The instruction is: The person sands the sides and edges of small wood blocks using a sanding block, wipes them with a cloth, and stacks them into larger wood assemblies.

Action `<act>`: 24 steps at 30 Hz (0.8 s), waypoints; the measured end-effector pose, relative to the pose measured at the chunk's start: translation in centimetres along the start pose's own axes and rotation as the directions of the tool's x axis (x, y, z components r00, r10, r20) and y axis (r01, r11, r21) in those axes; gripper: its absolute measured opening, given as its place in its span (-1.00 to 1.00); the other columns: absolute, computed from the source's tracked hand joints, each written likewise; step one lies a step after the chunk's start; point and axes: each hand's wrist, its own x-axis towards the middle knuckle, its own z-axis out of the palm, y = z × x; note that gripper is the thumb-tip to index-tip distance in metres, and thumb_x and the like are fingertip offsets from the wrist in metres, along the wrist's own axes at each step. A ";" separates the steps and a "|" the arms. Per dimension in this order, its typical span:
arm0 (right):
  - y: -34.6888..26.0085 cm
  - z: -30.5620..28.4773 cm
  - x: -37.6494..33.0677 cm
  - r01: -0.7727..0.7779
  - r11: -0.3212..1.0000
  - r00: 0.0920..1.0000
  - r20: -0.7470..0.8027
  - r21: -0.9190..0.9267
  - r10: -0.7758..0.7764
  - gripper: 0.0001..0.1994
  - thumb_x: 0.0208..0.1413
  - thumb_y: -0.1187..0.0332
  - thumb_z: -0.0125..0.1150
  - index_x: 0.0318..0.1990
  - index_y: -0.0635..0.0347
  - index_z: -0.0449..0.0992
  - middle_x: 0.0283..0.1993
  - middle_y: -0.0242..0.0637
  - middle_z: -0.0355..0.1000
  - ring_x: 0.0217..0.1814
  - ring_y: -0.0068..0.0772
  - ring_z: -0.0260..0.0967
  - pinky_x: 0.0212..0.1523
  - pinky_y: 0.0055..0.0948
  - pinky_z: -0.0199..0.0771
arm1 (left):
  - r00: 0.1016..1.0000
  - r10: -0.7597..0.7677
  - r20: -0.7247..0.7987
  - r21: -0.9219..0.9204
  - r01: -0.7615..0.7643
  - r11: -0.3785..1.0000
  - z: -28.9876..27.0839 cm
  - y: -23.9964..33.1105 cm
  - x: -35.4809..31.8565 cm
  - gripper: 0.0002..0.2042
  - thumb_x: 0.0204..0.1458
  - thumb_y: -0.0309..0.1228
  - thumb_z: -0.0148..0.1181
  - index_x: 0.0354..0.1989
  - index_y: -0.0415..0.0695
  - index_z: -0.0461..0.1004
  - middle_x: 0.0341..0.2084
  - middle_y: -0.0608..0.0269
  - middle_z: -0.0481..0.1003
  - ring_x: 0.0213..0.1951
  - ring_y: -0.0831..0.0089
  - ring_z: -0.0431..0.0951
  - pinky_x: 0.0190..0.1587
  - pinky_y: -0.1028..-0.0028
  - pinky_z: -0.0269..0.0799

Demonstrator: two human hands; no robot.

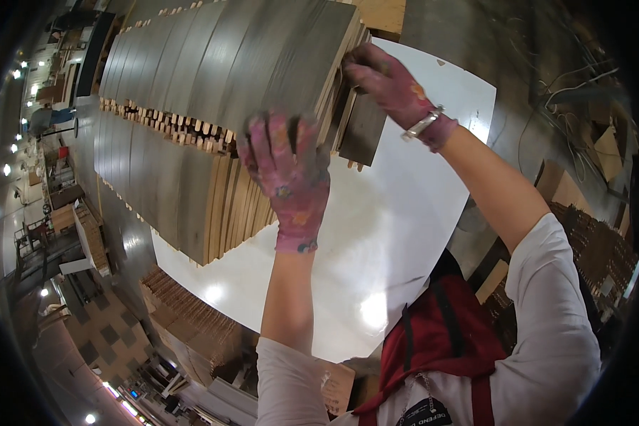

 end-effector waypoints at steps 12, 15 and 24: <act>0.6 -0.3 0.5 -0.045 0.867 0.920 0.318 -0.497 0.230 -0.64 0.06 0.23 0.01 -0.08 0.29 0.49 -0.17 -0.02 0.50 -0.09 -0.11 0.44 -0.03 -0.32 0.39 | 0.808 -0.371 0.457 -0.750 0.575 0.328 1.9 4.0 -3.0 -0.77 0.12 -0.53 0.05 -0.05 -0.25 0.44 -0.18 0.11 0.52 -0.13 0.35 0.52 -0.05 0.47 0.39; 1.8 -0.7 0.5 0.066 0.885 0.904 0.403 -0.460 0.142 -0.62 0.04 0.25 0.00 -0.04 0.28 0.48 -0.14 0.01 0.49 -0.07 -0.05 0.44 0.00 -0.31 0.39 | 0.798 -0.418 0.434 -0.865 0.499 0.056 3.9 3.9 -4.0 -0.73 0.13 -0.54 0.02 0.01 -0.24 0.41 -0.10 0.19 0.49 -0.09 0.46 0.47 -0.02 0.55 0.32; 1.3 -0.2 2.2 0.159 0.666 0.859 0.434 -0.729 0.271 -0.67 0.08 0.28 0.07 -0.03 0.20 0.48 -0.12 -0.16 0.51 -0.03 -0.19 0.45 0.01 -0.33 0.40 | 0.773 -0.333 0.541 -0.732 0.627 0.267 4.2 3.4 -3.2 -0.68 0.11 -0.36 0.13 0.00 -0.24 0.42 -0.08 0.17 0.49 -0.02 0.44 0.46 0.06 0.46 0.36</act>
